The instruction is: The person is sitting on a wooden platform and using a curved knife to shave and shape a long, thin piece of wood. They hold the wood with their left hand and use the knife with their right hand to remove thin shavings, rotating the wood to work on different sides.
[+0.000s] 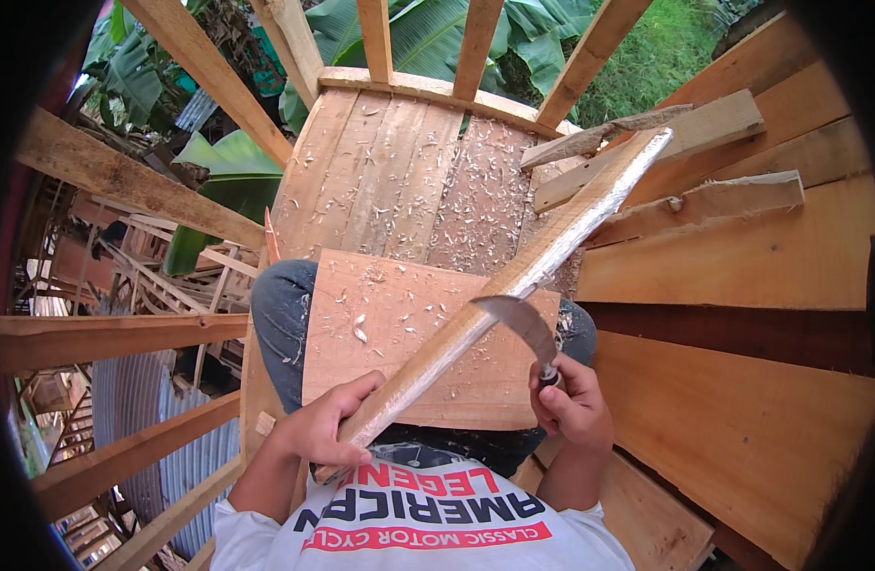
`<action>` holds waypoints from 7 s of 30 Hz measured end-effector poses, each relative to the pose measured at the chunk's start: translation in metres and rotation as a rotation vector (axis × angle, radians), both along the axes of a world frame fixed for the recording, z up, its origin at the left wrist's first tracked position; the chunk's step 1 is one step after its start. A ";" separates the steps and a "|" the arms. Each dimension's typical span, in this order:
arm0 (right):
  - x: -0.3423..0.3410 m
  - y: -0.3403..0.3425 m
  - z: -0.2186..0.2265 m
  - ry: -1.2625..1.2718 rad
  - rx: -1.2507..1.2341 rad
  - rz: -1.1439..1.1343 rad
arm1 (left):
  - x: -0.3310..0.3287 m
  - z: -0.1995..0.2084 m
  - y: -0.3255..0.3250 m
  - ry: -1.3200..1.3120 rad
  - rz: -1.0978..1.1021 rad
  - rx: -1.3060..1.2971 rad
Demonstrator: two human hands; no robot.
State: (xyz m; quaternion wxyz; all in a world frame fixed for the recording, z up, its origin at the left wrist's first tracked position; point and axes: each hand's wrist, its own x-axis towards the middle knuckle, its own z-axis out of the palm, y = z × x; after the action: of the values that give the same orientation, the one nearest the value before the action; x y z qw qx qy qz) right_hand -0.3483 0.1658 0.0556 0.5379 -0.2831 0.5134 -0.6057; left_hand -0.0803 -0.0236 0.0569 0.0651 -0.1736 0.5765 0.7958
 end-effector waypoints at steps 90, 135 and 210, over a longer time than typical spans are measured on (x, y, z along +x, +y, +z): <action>0.017 -0.019 0.001 0.125 0.116 -0.156 | 0.011 -0.014 0.003 0.009 0.057 0.326; 0.032 -0.015 -0.003 0.114 0.131 -0.313 | 0.006 -0.008 0.003 -0.002 0.122 0.265; 0.046 -0.014 -0.011 0.380 0.059 0.058 | 0.015 -0.025 0.013 0.013 0.012 0.741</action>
State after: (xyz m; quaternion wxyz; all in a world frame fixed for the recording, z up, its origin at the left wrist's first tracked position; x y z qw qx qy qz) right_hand -0.3023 0.1522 0.0441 0.4567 -0.3912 0.6147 -0.5105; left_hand -0.0655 -0.0109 0.0324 0.1155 -0.1365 0.2485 0.9520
